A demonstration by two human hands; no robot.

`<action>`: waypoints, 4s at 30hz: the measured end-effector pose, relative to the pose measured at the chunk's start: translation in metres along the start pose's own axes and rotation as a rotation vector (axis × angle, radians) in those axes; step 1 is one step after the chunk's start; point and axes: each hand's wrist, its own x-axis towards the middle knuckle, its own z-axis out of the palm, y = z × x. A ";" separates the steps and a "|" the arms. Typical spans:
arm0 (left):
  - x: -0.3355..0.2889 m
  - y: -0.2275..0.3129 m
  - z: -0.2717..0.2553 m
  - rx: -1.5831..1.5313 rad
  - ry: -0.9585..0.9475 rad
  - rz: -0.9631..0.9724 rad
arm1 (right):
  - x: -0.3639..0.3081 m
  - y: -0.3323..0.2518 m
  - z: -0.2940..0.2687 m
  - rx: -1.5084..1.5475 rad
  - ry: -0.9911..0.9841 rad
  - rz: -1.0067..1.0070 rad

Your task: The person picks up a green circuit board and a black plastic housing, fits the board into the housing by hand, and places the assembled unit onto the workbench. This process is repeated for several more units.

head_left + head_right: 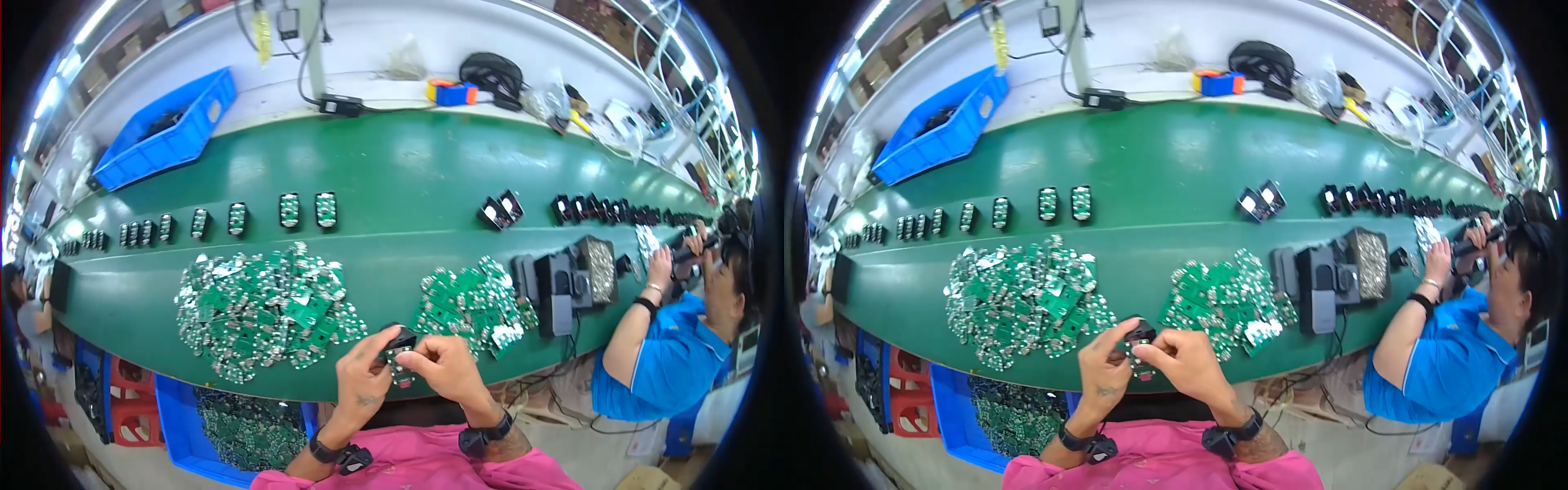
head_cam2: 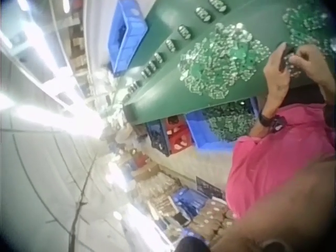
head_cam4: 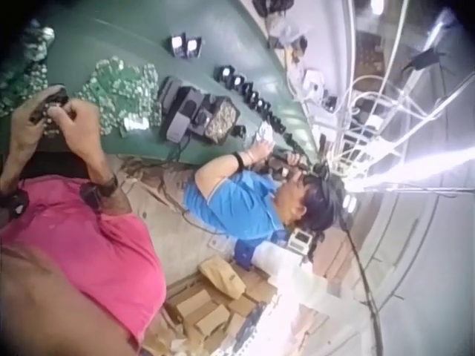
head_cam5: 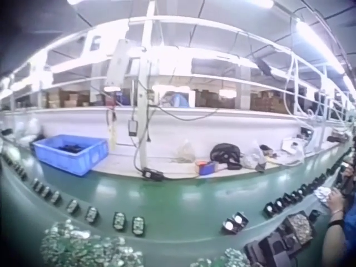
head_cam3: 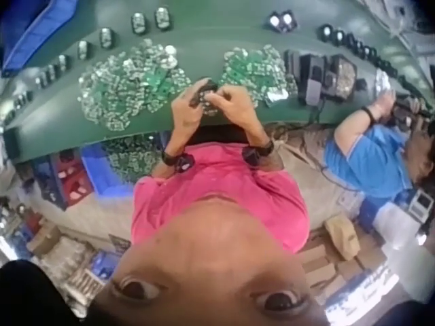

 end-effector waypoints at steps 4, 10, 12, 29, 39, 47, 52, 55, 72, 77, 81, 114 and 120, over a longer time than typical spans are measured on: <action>0.003 0.004 0.002 0.098 0.080 0.108 | -0.004 -0.001 0.005 -0.138 0.072 -0.156; 0.004 0.006 -0.001 0.020 0.082 -0.019 | -0.004 -0.017 0.009 -0.305 0.164 -0.237; 0.008 0.003 -0.001 -0.017 0.101 0.001 | 0.004 -0.017 0.010 -0.298 0.198 -0.247; 0.011 -0.001 -0.002 -0.455 -0.031 -0.307 | 0.013 0.009 0.026 -0.210 0.231 -0.286; 0.010 -0.002 -0.001 -0.339 0.014 -0.196 | 0.016 0.013 0.027 -0.158 0.109 -0.298; 0.013 0.003 -0.009 -0.407 -0.078 -0.333 | 0.015 -0.001 0.012 -0.339 0.023 -0.221; 0.012 -0.002 -0.006 -0.410 -0.078 -0.328 | 0.016 0.002 0.013 -0.369 0.026 -0.230; 0.009 -0.005 -0.007 -0.403 -0.036 -0.308 | 0.017 0.001 0.020 -0.277 0.031 -0.220; -0.004 -0.032 -0.005 0.076 0.211 0.024 | 0.189 -0.031 -0.002 -0.219 0.103 -0.162; -0.016 -0.037 0.003 0.198 0.186 0.149 | 0.230 -0.037 0.008 -0.033 0.045 -0.168; -0.017 -0.044 0.002 0.018 0.202 -0.012 | 0.172 -0.065 0.016 0.253 -0.183 -0.147; -0.008 -0.038 0.004 0.079 0.138 0.048 | 0.279 -0.012 -0.007 -0.107 0.149 -0.083; -0.013 -0.041 -0.002 0.058 0.145 0.031 | 0.267 -0.009 -0.009 -0.543 0.242 -0.281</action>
